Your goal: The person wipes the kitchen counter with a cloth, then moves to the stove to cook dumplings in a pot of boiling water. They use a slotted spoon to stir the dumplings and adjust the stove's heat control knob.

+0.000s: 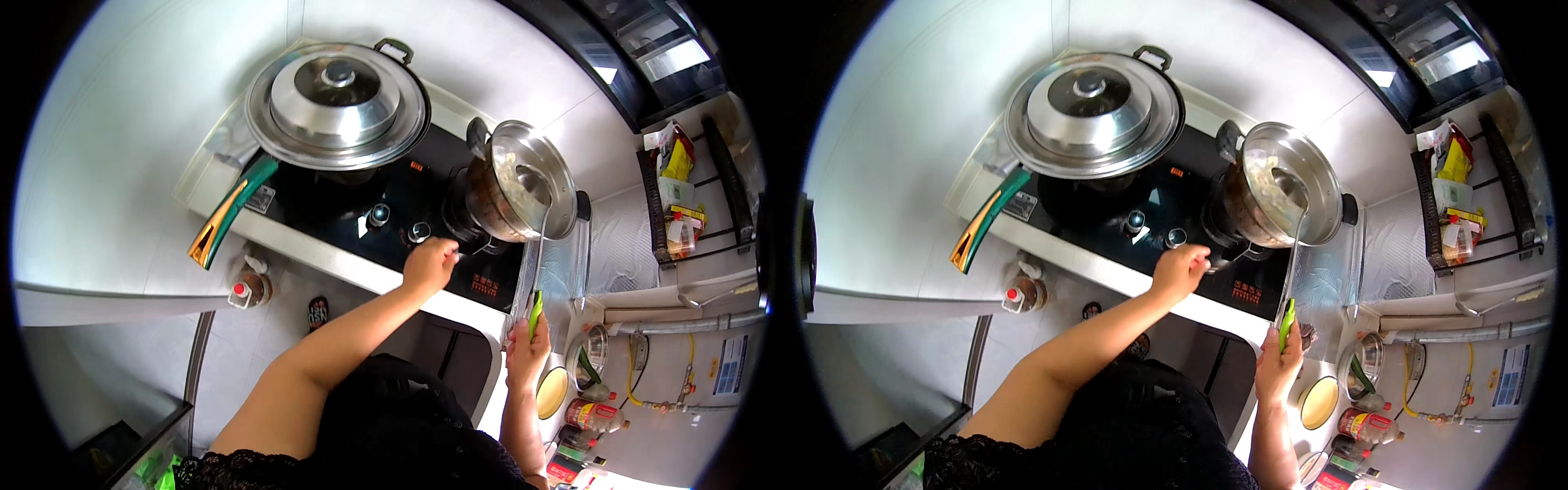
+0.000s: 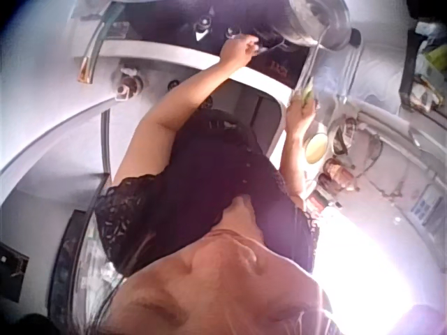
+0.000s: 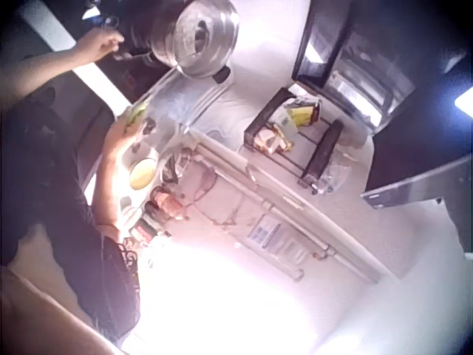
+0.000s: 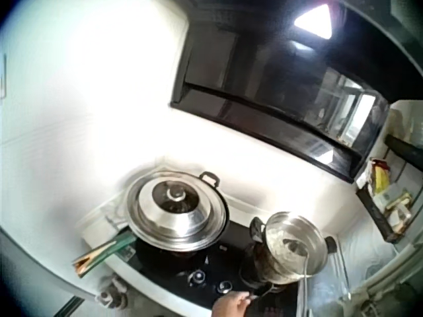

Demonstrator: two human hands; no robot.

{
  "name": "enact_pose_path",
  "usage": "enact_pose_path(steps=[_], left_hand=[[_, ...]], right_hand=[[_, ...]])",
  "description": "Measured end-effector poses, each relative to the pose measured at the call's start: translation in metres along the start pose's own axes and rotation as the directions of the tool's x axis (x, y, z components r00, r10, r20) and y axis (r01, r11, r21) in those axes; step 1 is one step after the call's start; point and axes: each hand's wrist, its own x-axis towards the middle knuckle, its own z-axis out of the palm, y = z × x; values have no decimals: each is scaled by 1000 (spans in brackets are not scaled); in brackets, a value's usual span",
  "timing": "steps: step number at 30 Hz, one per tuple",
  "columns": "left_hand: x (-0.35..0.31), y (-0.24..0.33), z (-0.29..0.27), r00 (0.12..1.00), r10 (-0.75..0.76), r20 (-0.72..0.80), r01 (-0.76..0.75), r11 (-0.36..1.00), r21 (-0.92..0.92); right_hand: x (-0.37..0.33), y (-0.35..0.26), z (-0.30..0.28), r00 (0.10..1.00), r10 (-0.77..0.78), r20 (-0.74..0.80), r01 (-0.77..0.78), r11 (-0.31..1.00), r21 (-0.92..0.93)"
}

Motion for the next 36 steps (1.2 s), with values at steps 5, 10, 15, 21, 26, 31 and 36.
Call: enact_pose_path(steps=[5,10,15,21,26,31,36], left_hand=[[7,-29,-5,987,27,-155,22,951,307],[8,-45,-2,978,100,-184,2,875,485],[9,-35,2,964,225,-142,-122,849,514],[3,-35,2,960,198,-197,-90,886,455],[-2,-51,-1,954,164,-252,-18,867,499],[-3,-61,-4,962,48,-270,90,875,476],[0,-68,-3,971,-16,-238,137,853,504]], right_hand=[[-8,2,2,999,52,13,-52,996,76],[-7,-6,20,996,52,69,-60,992,111],[-4,-13,51,987,124,100,-148,942,301],[11,0,122,1000,27,4,-26,917,397],[27,18,162,995,-60,-83,89,908,410],[31,20,169,987,-92,-132,134,924,359],[36,26,164,979,-160,-124,192,926,324]])
